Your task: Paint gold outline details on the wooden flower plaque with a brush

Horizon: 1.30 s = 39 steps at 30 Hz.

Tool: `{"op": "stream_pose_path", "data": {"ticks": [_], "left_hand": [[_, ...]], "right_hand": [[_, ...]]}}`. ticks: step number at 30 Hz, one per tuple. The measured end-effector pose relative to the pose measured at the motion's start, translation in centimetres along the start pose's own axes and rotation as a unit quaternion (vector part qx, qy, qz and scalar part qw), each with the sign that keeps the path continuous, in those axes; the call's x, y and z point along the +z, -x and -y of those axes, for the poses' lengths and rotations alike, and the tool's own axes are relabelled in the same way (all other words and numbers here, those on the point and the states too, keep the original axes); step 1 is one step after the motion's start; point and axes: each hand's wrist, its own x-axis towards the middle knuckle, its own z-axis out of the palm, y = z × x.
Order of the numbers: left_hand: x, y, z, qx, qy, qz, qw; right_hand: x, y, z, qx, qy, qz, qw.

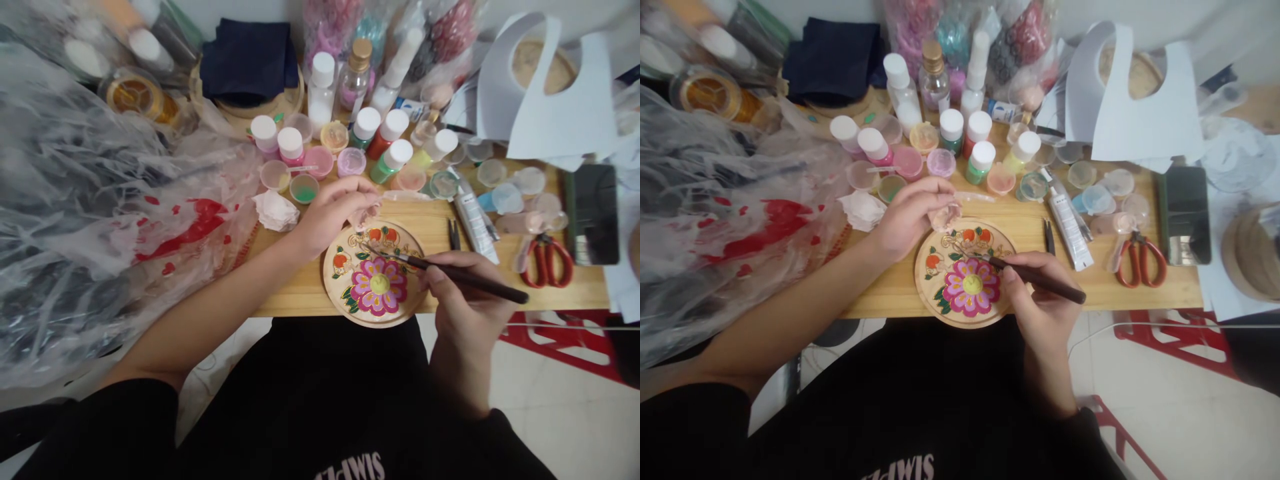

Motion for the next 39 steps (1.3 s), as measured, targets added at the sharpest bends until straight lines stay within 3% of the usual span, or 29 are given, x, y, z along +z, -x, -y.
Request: {"op": "stream_pose_path", "data": {"ticks": [14, 39], "left_hand": [[0.12, 0.1, -0.18, -0.009, -0.029, -0.001, 1.0], [0.06, 0.12, -0.07, -0.005, -0.026, -0.007, 1.0]], "right_hand": [[0.16, 0.41, -0.13, 0.016, 0.019, -0.008, 1.0], [-0.19, 0.27, 0.08, -0.014, 0.03, 0.0, 0.999]]}}
